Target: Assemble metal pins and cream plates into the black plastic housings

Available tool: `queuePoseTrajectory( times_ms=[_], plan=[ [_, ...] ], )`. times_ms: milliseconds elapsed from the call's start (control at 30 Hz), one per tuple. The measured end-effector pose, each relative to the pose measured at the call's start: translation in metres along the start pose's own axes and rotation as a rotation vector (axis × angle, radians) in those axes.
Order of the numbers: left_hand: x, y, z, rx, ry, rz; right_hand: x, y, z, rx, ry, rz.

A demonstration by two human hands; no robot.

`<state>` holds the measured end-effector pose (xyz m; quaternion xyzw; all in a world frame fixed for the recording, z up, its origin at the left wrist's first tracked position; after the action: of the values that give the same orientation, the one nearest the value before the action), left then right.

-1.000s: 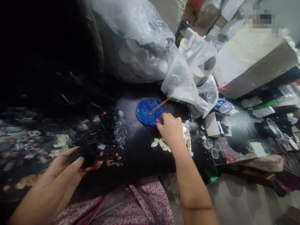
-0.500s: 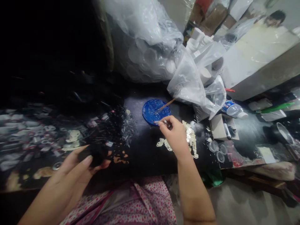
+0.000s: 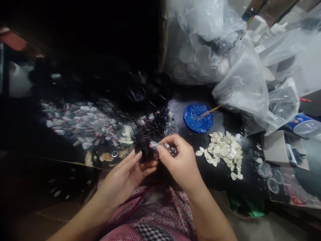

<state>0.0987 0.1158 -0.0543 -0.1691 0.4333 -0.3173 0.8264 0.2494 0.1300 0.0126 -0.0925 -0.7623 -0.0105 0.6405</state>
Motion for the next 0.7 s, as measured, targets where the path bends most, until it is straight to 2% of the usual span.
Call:
queuePoseTrajectory(
  times_ms=[133,233,400,500,600,700],
  plan=[
    [-0.002,-0.002,-0.013,-0.107,0.226,0.208,0.003,-0.003,0.003,0.062,-0.123,-0.03],
    [-0.004,-0.004,-0.022,-0.127,0.34,0.279,0.009,-0.007,0.005,0.091,-0.245,-0.162],
    [-0.003,-0.006,-0.019,-0.003,0.227,0.18,0.009,-0.014,0.008,0.156,-0.256,-0.26],
    [-0.001,-0.007,-0.018,0.004,0.151,0.125,0.007,-0.018,0.009,0.156,-0.221,-0.264],
    [0.003,-0.008,-0.021,-0.007,0.103,0.086,-0.001,-0.018,0.008,0.163,-0.156,-0.142],
    [0.006,-0.014,-0.027,0.023,0.116,0.027,-0.015,-0.019,0.012,0.329,0.062,0.121]
  ],
)
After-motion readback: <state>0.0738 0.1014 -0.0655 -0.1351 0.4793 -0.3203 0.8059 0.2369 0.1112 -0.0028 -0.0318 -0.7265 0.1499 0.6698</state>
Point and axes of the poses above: each hand's wrist, its own y-axis towards the middle knuckle, its own z-axis out of the palm, x = y × z, the point moved 5 cm from there along y, towards the middle knuckle, and after that the axes turned 10 degrees about y, right-handed, at the moved point
